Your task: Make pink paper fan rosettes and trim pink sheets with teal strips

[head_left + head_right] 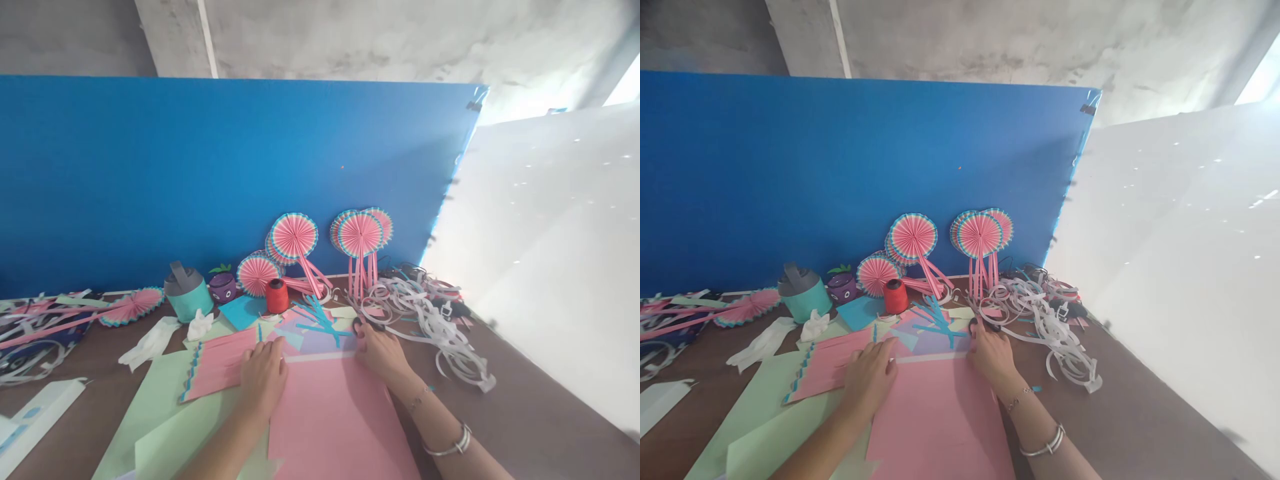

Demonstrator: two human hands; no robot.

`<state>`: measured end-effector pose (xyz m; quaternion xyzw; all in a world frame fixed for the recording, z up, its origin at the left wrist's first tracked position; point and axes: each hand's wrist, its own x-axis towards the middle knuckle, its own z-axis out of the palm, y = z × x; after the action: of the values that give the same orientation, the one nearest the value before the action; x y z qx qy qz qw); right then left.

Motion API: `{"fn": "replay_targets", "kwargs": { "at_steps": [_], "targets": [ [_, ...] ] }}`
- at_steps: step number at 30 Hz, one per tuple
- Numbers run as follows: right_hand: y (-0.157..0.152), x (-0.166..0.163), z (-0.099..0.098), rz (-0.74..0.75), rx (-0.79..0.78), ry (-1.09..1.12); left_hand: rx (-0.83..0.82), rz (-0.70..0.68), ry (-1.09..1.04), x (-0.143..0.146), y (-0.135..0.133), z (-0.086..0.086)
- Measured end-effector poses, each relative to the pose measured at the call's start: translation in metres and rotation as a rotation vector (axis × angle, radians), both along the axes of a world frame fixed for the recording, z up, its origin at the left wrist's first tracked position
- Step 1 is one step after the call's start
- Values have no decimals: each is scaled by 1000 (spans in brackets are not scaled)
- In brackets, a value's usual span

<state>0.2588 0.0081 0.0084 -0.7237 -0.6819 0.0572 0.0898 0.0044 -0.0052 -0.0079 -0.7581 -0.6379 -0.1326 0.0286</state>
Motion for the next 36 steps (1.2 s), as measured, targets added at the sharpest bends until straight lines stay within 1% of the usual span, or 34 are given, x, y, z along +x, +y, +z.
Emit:
{"fn": "replay_targets", "kwargs": {
  "at_steps": [4, 6, 8, 10, 14, 17, 19, 24, 29, 32, 36],
  "targets": [
    [5, 21, -4, 3, -5, 148, -6, 28, -26, -7, -1, 3],
    [7, 29, -4, 15, 20, 253, -13, 11, -68, -9, -1, 5],
    [8, 33, -3, 69, 58, 350, -8, -27, -128, -9, -1, 5],
    [9, 32, -4, 158, 76, 411, 13, -57, -193, -9, 0, 5],
    [9, 28, -10, 292, 85, 388, 85, -65, -272, -14, 2, 1],
    [9, 28, -13, 326, 73, 328, 131, -56, -297, -21, 4, -2],
    [9, 28, -15, 322, 48, 298, 132, -52, -300, -23, 5, -2],
    [10, 27, -17, 305, 47, 251, 62, -61, -233, -20, 0, 7],
    [9, 25, -17, 289, 31, 256, -7, -205, -66, -10, -13, 19],
    [6, 24, -14, 293, 31, 270, -67, -250, 4, -5, -19, 20],
    [3, 22, -10, 290, 36, 269, -125, -245, 65, -2, -21, 19]
  ]
}}
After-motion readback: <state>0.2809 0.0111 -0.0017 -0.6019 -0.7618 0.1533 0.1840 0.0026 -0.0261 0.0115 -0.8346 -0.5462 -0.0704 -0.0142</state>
